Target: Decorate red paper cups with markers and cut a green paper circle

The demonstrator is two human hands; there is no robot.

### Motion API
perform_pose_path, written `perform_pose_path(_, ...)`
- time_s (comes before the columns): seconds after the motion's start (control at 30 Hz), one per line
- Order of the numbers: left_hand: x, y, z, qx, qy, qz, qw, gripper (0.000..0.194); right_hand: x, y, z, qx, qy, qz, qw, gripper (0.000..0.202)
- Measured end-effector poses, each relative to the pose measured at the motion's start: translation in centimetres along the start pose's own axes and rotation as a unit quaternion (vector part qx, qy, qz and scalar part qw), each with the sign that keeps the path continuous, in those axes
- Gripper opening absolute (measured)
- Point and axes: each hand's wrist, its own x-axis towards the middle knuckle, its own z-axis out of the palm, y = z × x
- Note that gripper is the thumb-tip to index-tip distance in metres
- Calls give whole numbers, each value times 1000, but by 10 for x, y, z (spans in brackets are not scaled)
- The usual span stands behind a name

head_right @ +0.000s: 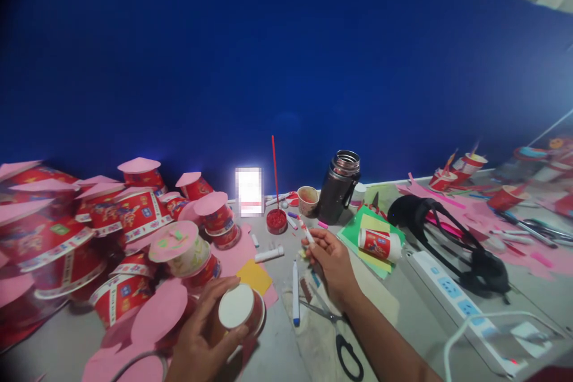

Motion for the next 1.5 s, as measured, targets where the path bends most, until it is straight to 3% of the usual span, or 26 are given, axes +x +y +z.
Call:
perform_pose_path(0.07,1,5,-1,31,-15,12,999,47,4,-10,-4,-31,35,-31,998,51)
perform_pose_path(0.27,3,16,3,79,25,45,996,44,9,-46,-36,-153,91,-96,979,48)
perform_pose_path(0.4,3,13,4,89,36,54,994,43,3,-43,-60,-241,120,-95,958,46)
perform_pose_path(0.5,4,12,5,88,40,64,993,42,2,-30,-67,-286,105,-83,949,38)
perform_pose_path(0.73,3,12,5,88,25,56,994,43,25,-11,-44,-409,-4,-93,908,19)
perform_pose_path(0.9,2,9,3,86,12,58,995,45,44,-4,-32,-496,16,-126,859,19)
perform_pose_path(1.13,0,11,4,76,11,32,997,45,37,-3,-33,-575,45,-146,804,32)
perform_pose_path(1.33,1,15,5,59,23,6,998,45,40,-17,-27,-615,15,-123,779,38)
perform_pose_path(1.5,2,13,3,37,7,-27,999,47,50,-18,-3,-652,-29,-90,752,27)
